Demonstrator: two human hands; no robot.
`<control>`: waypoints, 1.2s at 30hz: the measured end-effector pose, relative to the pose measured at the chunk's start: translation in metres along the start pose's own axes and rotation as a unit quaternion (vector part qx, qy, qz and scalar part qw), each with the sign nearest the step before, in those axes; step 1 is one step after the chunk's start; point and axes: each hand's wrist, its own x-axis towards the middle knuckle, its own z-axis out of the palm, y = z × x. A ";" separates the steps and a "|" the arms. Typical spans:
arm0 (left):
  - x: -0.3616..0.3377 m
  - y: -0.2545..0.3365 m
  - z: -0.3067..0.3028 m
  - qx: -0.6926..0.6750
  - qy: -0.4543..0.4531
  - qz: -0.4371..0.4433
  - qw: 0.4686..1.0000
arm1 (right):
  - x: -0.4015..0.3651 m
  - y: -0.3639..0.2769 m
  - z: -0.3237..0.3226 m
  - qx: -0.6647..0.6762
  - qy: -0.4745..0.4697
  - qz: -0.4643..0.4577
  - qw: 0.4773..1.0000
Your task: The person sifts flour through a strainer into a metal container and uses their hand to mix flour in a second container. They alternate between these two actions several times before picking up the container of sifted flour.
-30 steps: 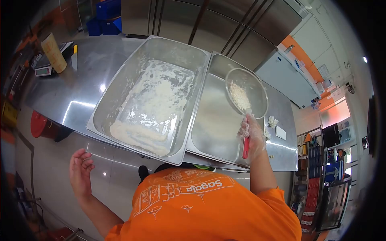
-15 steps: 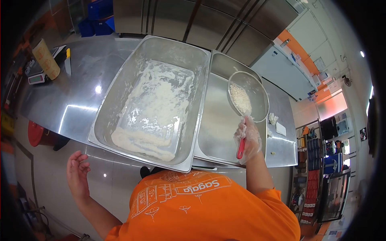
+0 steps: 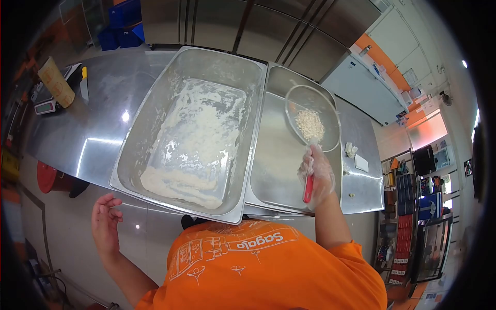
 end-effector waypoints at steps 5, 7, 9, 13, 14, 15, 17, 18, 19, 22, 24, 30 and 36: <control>-0.001 -0.003 0.003 0.006 0.005 -0.005 1.000 | 0.007 -0.001 -0.002 0.010 -0.003 0.002 1.000; 0.000 -0.005 0.004 0.000 0.005 -0.005 1.000 | 0.009 -0.009 -0.008 0.042 -0.005 -0.004 0.999; 0.000 -0.007 0.002 0.006 0.001 -0.006 1.000 | 0.008 -0.016 -0.005 0.072 -0.016 -0.015 0.997; -0.002 -0.010 0.001 0.016 0.003 -0.004 1.000 | 0.013 -0.008 -0.012 0.037 0.011 -0.060 0.997; -0.002 -0.010 0.003 0.017 -0.007 0.001 1.000 | 0.020 -0.002 -0.018 0.033 0.018 -0.034 0.999; -0.002 -0.010 0.006 0.007 0.004 -0.003 1.000 | 0.022 0.001 -0.022 0.040 0.022 -0.041 0.998; -0.004 -0.011 0.006 -0.004 0.013 -0.003 1.000 | 0.024 0.004 -0.026 0.060 -0.006 0.000 0.998; -0.004 -0.011 0.005 -0.004 0.012 -0.004 1.000 | 0.024 0.003 -0.025 0.065 -0.004 -0.006 0.998; -0.004 -0.011 0.004 -0.003 0.008 -0.004 1.000 | 0.024 0.003 -0.025 0.055 -0.013 -0.011 0.998; -0.001 -0.022 -0.003 -0.021 0.020 0.000 1.000 | 0.024 0.005 -0.029 0.054 -0.012 -0.033 0.998; 0.005 -0.035 -0.013 -0.015 0.026 0.020 0.999 | 0.024 0.002 -0.029 0.040 -0.011 -0.043 0.998; 0.005 -0.015 -0.010 0.014 -0.052 -0.059 0.997 | 0.026 0.000 -0.036 0.045 -0.025 -0.038 0.998; 0.011 -0.015 -0.005 0.003 -0.035 -0.057 0.998 | 0.024 0.004 -0.046 0.032 -0.006 -0.061 0.998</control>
